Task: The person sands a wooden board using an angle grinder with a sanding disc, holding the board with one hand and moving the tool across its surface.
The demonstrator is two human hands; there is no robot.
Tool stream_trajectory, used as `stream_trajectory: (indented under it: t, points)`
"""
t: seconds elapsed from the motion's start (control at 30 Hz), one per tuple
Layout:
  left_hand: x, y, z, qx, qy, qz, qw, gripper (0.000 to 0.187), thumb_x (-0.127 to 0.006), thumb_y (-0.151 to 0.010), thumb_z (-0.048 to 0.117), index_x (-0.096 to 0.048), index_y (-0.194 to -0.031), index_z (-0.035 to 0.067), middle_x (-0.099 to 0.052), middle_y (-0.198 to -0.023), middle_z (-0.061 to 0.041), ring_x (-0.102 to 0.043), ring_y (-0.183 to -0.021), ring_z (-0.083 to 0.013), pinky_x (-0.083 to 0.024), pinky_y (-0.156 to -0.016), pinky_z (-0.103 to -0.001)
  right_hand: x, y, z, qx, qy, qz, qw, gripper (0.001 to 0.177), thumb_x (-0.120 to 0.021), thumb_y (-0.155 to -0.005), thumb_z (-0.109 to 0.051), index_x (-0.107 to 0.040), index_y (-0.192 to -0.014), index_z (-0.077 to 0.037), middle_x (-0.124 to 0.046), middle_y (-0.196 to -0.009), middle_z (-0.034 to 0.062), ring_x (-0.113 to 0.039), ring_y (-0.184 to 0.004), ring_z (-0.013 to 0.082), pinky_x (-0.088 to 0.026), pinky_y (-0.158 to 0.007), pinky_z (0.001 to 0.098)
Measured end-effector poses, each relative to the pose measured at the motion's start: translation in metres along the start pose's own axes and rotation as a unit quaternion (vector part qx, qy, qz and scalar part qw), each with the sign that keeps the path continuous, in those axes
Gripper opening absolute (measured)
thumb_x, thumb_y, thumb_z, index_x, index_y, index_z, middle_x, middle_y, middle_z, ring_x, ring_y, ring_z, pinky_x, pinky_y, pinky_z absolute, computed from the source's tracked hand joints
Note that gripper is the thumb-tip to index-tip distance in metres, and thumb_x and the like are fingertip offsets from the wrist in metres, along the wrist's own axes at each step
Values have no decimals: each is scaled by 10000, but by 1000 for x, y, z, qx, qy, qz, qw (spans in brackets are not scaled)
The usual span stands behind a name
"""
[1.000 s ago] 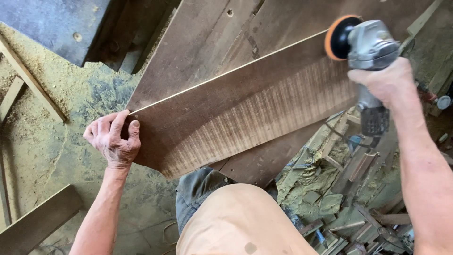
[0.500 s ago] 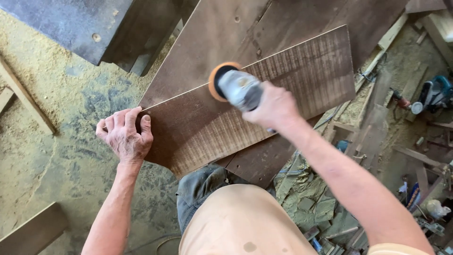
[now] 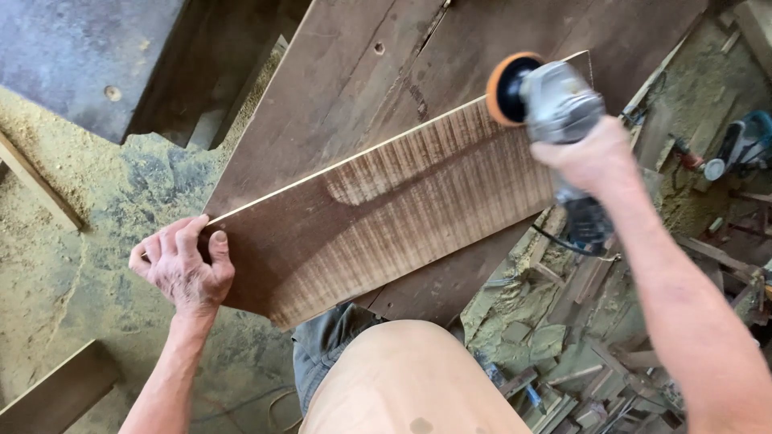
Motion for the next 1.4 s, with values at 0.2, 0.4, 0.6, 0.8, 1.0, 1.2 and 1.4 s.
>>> stream_trajectory:
  t: [0.2, 0.4, 0.6, 0.8, 1.0, 1.2, 1.4]
  points:
    - [-3, 1, 0, 11, 3, -4, 1000, 306, -550, -1122, 364, -727, -1108, 115, -753, -1099, -81, -653, -962, -278, -328, -1041, -465, 40, -47, 30, 8, -44, 42, 998, 342, -793, -850, -173, -676, -1164, -106, -700, -1053, 89, -660, -946, 221, -558, -818, 398]
    - [-2, -13, 9, -16, -26, 42, 999, 373, -498, -1140, 391, -728, -1141, 97, -765, -1007, -80, -632, -889, -258, -307, -947, -413, 52, -85, 54, 86, -37, 68, 993, 210, -795, -824, -215, -715, -1003, -138, -687, -902, 21, -627, -787, 157, -513, -659, 345]
    - [1, -22, 8, 11, 2, 12, 1000, 356, -529, -1128, 411, -738, -1085, 126, -762, -1044, -81, -631, -916, -293, -319, -945, -455, 19, -32, 4, 57, 19, 19, 998, 230, -797, -792, -225, -720, -985, -127, -712, -877, 49, -640, -743, 165, -515, -615, 365]
    - [-13, -5, -11, 3, 24, 42, 999, 360, -646, -1056, 515, -751, -1172, 190, -714, -1031, -59, -637, -933, -298, -394, -944, -462, -46, 27, -47, 187, 80, 51, 978, 623, -895, -540, -482, -739, -1026, -124, -752, -912, 177, -721, -941, 399, -575, -744, 567]
    - [-13, -5, -12, 20, 36, 22, 999, 323, -678, -1038, 467, -753, -1176, 185, -715, -1050, -56, -622, -954, -288, -389, -964, -457, -125, 83, -94, 276, 285, -15, 918, 705, -799, -589, -614, -666, -1017, -69, -761, -882, 242, -764, -886, 417, -609, -779, 518]
    - [-14, -1, -14, 1, 35, 31, 999, 332, -671, -1041, 469, -763, -1187, 185, -720, -1061, -66, -630, -964, -288, -391, -973, -456, -113, 77, -106, 285, 238, 5, 928, 624, -787, -613, -588, -643, -978, -103, -751, -831, 225, -758, -851, 431, -596, -758, 514]
    - [-14, -3, -14, -4, 29, 40, 999, 357, -652, -1055, 497, -763, -1187, 185, -723, -1063, -64, -633, -954, -296, -403, -958, -460, -19, -22, -40, 232, 117, 55, 964, 566, -841, -676, -458, -714, -1056, -59, -740, -881, 223, -736, -883, 433, -571, -775, 526]
Point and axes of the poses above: each hand's wrist, its own y-axis away from the middle knuckle, its own x-axis out of the back of the hand, z = x × y, the point moved 8 cm from there along -y, towards the middle knuckle
